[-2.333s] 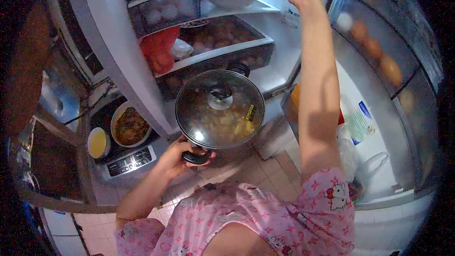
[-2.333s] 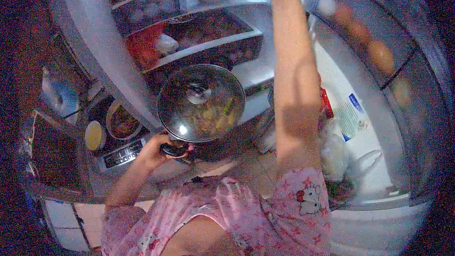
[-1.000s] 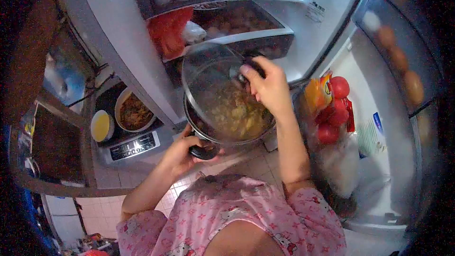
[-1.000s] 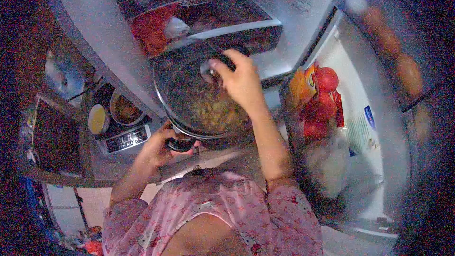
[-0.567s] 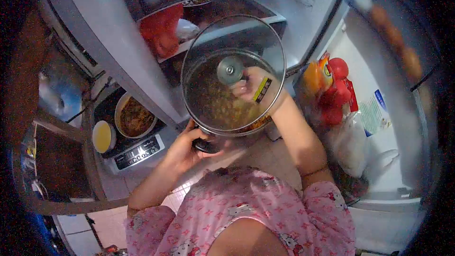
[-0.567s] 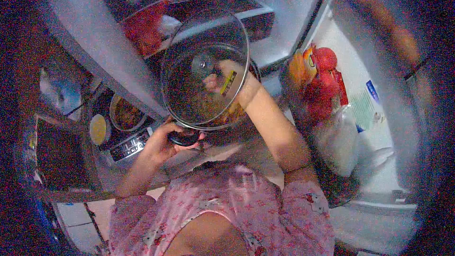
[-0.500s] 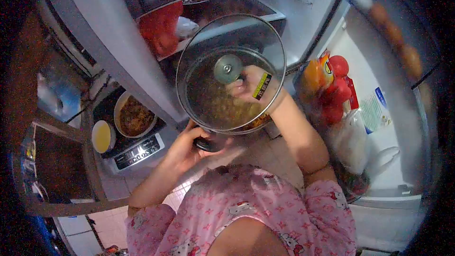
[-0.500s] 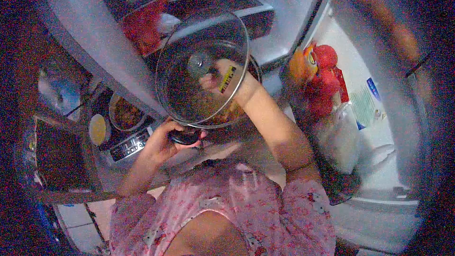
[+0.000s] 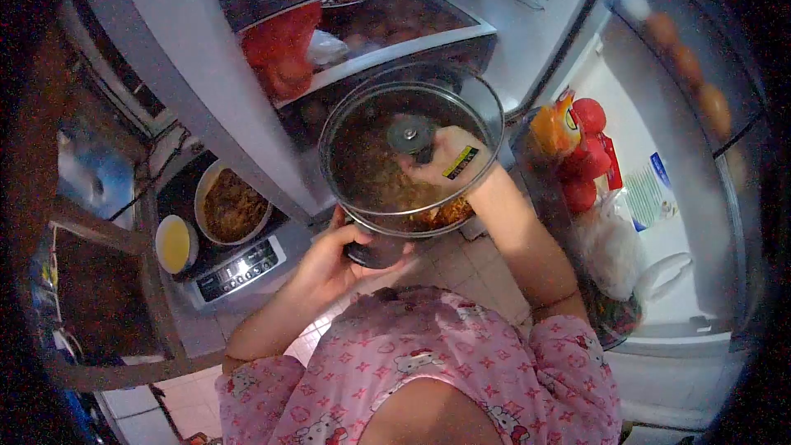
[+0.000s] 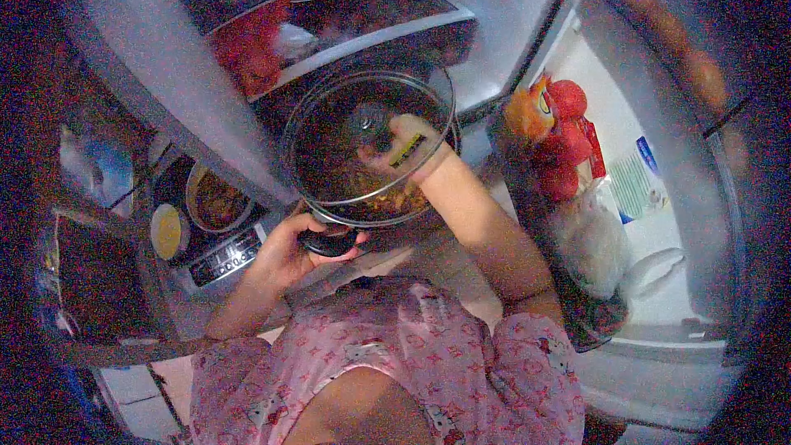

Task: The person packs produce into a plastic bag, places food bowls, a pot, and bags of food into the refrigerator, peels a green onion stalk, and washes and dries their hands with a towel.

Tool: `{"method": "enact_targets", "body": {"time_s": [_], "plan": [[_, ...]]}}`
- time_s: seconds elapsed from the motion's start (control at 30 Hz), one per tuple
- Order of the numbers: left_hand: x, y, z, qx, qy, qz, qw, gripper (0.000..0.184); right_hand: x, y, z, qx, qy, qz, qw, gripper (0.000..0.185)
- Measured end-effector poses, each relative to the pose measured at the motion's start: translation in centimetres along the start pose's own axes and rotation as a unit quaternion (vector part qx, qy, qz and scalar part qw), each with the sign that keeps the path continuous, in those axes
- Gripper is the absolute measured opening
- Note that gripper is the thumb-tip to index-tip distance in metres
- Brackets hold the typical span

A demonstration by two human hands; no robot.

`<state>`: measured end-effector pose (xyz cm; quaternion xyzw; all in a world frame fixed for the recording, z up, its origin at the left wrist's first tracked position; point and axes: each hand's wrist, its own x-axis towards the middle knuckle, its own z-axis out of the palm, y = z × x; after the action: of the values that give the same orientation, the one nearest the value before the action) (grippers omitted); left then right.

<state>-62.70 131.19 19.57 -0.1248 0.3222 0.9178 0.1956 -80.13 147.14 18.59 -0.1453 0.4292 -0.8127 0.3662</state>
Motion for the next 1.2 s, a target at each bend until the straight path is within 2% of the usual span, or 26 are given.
{"method": "enact_targets", "body": {"time_s": [0.03, 0.07, 0.1, 0.17, 0.23, 0.3, 0.37, 0.4, 0.43, 0.47, 0.5, 0.57, 0.6, 0.63, 0.73, 0.77, 0.87, 0.9, 0.93, 0.97, 1.07, 1.1, 1.2], "plan": [[0.1, 0.1, 0.0, -0.001, -0.001, 0.001, 1.000, 0.050, -0.6, -0.5, 1.1, 0.216, 0.065, 0.086, 0.970, 0.031], [0.1, 0.1, 0.0, -0.005, 0.002, -0.003, 1.000, 0.050, -0.7, -0.2, 0.7, 0.036, 0.011, 0.006, 0.999, 0.031], [0.1, 0.1, -0.2, -0.010, 0.006, -0.009, 1.000, 0.051, -0.7, 0.1, 0.4, -0.144, -0.043, -0.074, 0.986, 0.031], [0.1, 0.1, -0.2, -0.022, 0.018, -0.015, 0.999, 0.051, -0.9, 0.3, 0.3, -0.209, -0.025, -0.098, 0.973, 0.033], [0.0, 0.0, -0.1, -0.037, 0.033, -0.016, 0.999, 0.051, -1.6, -1.0, 3.1, 0.017, 0.114, 0.012, 0.993, 0.039], [0.1, -0.1, -0.3, -0.033, 0.048, -0.011, 0.998, 0.051, 0.1, 1.2, -1.4, -0.151, 0.041, -0.069, 0.985, 0.048], [0.1, -0.1, -0.1, -0.026, 0.049, -0.003, 0.998, 0.050, -0.2, 1.2, -2.4, -0.053, -0.083, -0.085, 0.991, 0.058], [0.0, 0.0, 0.1, -0.019, 0.043, 0.003, 0.999, 0.049, -1.5, 0.1, -1.0, 0.130, -0.168, -0.058, 0.976, 0.061], [0.0, 0.0, 0.3, -0.013, 0.036, 0.010, 0.999, 0.049, -2.1, -0.5, -0.2, 0.307, -0.245, -0.028, 0.919, 0.065], [0.1, 0.1, 0.3, -0.015, 0.041, 0.005, 0.999, 0.049, -2.0, -0.3, -0.3, 0.089, -0.154, -0.126, 0.976, 0.064], [0.0, 0.1, 0.2, -0.017, 0.046, -0.001, 0.999, 0.049, -1.8, -0.1, -0.2, -0.134, -0.053, -0.214, 0.966, 0.064], [0.0, 0.1, 0.3, -0.017, 0.058, -0.007, 0.998, 0.048, -2.4, -0.7, 0.1, -0.176, 0.097, -0.254, 0.946, 0.057], [-0.1, 0.2, 0.5, -0.015, 0.063, -0.008, 0.998, 0.048, -3.5, -2.9, 1.7, 0.002, 0.139, -0.212, 0.967, 0.053], [-0.1, 0.2, 0.6, -0.012, 0.068, -0.007, 0.998, 0.048, -4.2, -4.1, 2.4, 0.179, 0.175, -0.164, 0.954, 0.049], [0.2, 0.2, 0.0, -0.066, 0.077, -0.027, 0.994, 0.069, -4.2, -3.4, 1.2, -0.021, 0.158, -0.215, 0.963, 0.046], [0.2, 0.1, -0.1, -0.055, 0.068, -0.024, 0.996, 0.070, -4.3, -3.5, 1.2, -0.015, 0.185, -0.209, 0.960, 0.041], [0.3, 0.0, -0.4, -0.028, 0.056, -0.015, 0.998, 0.070, -4.5, -3.1, 0.5, -0.203, 0.227, -0.226, 0.925, 0.036], [0.2, -0.1, -0.3, -0.022, 0.062, -0.010, 0.998, 0.070, -4.7, -3.3, 0.2, -0.361, 0.261, -0.259, 0.857, 0.034], [0.2, -0.2, -0.3, -0.016, 0.067, -0.006, 0.998, 0.069, -4.9, -3.6, -0.3, -0.508, 0.287, -0.284, 0.761, 0.033], [0.2, -0.2, -0.2, -0.018, 0.069, -0.004, 0.997, 0.069, -5.1, -3.7, -0.7, -0.639, 0.304, -0.298, 0.641, 0.031], [0.3, -0.4, -0.7, -0.017, 0.068, 0.003, 0.998, 0.068, -4.7, -2.8, -0.8, -0.690, 0.298, -0.293, 0.591, 0.029], [0.6, -0.6, -1.5, -0.012, 0.063, 0.005, 0.998, 0.067, -4.9, -2.6, -0.3, -0.633, 0.315, -0.304, 0.639, 0.029], [0.5, -0.6, -1.4, 0.024, 0.086, 0.018, 0.996, 0.065, -5.0, -2.5, -1.8, -0.528, 0.348, -0.375, 0.679, 0.028]]}}
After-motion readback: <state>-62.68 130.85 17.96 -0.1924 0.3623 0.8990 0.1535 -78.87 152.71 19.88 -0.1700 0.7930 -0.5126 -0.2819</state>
